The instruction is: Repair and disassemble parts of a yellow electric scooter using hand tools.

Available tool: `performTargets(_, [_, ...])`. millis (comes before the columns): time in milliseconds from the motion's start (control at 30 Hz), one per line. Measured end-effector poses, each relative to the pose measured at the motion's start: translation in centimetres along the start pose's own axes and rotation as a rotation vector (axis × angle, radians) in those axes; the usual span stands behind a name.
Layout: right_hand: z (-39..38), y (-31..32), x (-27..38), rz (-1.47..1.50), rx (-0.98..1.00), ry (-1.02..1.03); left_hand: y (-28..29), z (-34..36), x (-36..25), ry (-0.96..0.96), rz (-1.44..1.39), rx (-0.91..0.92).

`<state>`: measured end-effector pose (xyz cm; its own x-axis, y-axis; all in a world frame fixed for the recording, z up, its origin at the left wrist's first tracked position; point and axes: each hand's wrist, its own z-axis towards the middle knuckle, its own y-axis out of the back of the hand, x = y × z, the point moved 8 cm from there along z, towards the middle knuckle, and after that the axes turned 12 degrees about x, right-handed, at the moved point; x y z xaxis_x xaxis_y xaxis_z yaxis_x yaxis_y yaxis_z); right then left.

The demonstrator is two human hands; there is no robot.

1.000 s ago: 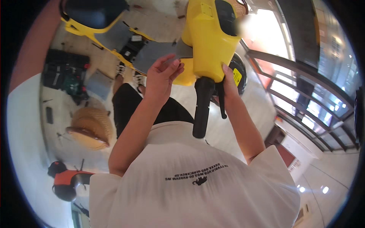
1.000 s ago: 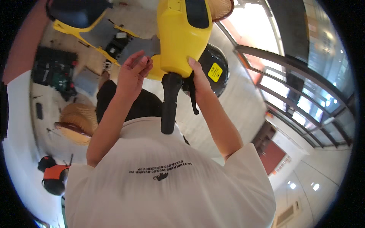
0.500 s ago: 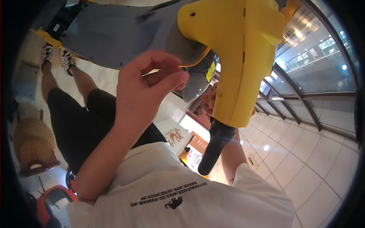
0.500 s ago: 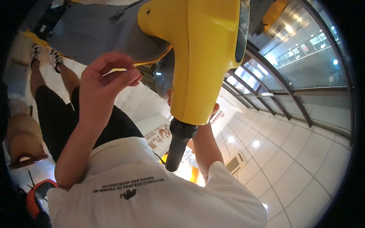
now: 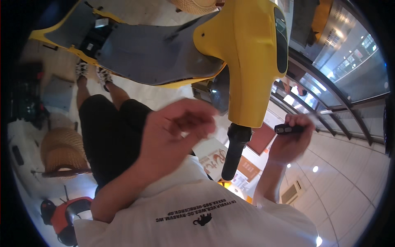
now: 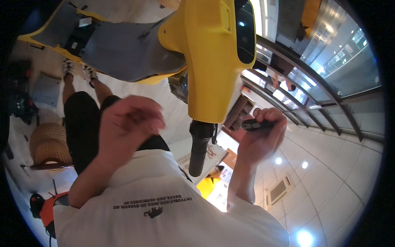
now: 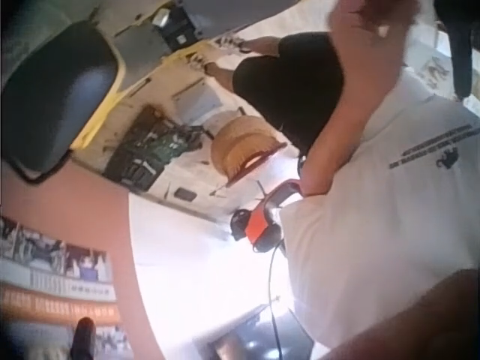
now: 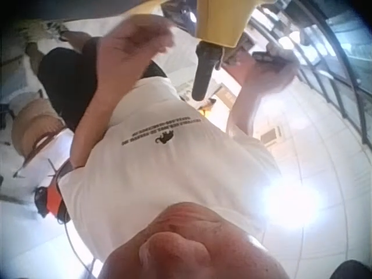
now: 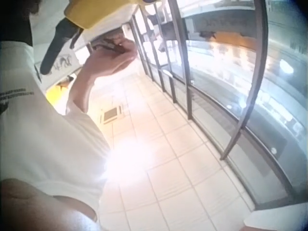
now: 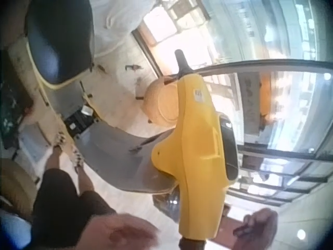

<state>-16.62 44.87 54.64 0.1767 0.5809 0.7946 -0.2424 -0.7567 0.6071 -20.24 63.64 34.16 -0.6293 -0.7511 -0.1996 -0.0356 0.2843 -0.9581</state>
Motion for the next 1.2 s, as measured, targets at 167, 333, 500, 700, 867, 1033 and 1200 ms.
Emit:
performTargets(167, [-3.9,-7.7,2.8,-0.028,0.372,0.006,-5.8,-1.5,-3.0,-0.008,0.090,0.247])
performTargets(333, [-4.8,-10.7,3.2,-0.194,0.595,-0.105,-6.5,-2.6,-3.8,0.133,0.318,0.341])
performTargets(500, [-5.8,-13.0,3.4,-0.118,0.587,-0.174,-4.8,-2.4,-2.0,0.313,0.050,0.232])
performTargets(700, [-7.1,-15.1,4.6,-0.490,0.813,0.059,-1.9,-3.1,-3.4,0.309,0.053,0.118])
performTargets(867, [-8.9,-16.0,2.9,-0.316,0.984,-0.267,-1.2,-4.8,-3.5,0.437,0.155,0.188])
performTargets(1033, [-10.5,-15.9,1.3,-0.073,0.993,-0.449,-0.9,-6.2,-3.0,0.596,0.291,0.354])
performTargets(1200, [-11.3,-15.3,1.1,-0.015,0.974,-0.292,-1.7,-6.6,-2.8,0.637,0.421,0.394])
